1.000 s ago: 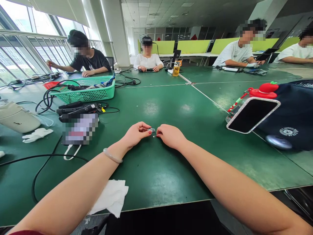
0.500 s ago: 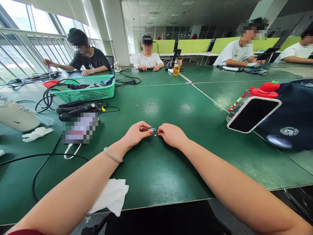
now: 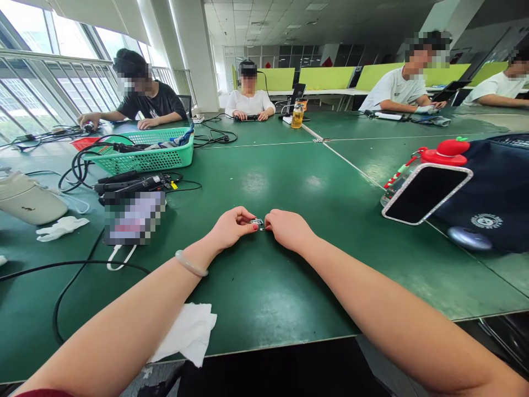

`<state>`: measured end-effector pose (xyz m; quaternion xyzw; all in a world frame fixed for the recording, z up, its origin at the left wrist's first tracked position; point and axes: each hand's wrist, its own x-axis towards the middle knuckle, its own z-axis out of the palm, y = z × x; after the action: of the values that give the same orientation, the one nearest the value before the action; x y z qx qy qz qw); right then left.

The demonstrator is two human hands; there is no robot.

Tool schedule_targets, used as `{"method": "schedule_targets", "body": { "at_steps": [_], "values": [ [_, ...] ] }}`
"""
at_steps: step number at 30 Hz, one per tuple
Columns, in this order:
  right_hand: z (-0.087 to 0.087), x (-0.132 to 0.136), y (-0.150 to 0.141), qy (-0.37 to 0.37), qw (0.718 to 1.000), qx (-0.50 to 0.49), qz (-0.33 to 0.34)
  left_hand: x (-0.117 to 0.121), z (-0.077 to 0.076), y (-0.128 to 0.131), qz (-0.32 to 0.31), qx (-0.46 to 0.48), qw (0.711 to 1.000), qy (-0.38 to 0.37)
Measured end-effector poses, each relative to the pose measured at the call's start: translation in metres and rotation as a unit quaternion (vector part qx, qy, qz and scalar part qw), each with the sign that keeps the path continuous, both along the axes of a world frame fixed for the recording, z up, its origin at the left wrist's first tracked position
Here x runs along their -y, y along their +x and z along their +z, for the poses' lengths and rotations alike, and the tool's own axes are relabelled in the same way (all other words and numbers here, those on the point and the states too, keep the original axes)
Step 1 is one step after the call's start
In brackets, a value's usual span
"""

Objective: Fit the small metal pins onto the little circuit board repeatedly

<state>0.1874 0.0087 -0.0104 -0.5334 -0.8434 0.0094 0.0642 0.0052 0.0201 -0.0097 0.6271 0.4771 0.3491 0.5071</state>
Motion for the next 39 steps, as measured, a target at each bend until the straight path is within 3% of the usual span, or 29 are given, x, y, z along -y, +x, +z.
{"method": "schedule_targets", "body": {
  "at_steps": [5, 8, 13, 27, 33, 39],
  "values": [
    [0.004, -0.001, 0.005, 0.028, 0.997, -0.063, -0.039, 0.000, -0.003, -0.001, -0.003, -0.004, 1.000, 0.013],
    [0.006, 0.002, 0.003, 0.058, 0.993, -0.100, -0.013, -0.001, -0.006, -0.002, -0.017, -0.009, 1.000, 0.019],
    [0.005, 0.007, -0.005, 0.080, 0.993, -0.083, 0.033, -0.001, -0.008, -0.002, -0.019, -0.014, 0.999, 0.026],
    [0.007, 0.010, -0.005, 0.084, 0.995, -0.057, 0.020, -0.002, -0.007, -0.002, -0.017, -0.019, 0.999, 0.034],
    [0.010, 0.010, -0.005, 0.046, 0.996, -0.073, 0.007, 0.000, -0.003, -0.001, 0.002, 0.014, 1.000, 0.022],
    [0.012, 0.015, -0.010, 0.077, 0.993, -0.087, 0.008, 0.005, 0.003, 0.000, -0.028, 0.098, 0.994, -0.032]
  ]
}}
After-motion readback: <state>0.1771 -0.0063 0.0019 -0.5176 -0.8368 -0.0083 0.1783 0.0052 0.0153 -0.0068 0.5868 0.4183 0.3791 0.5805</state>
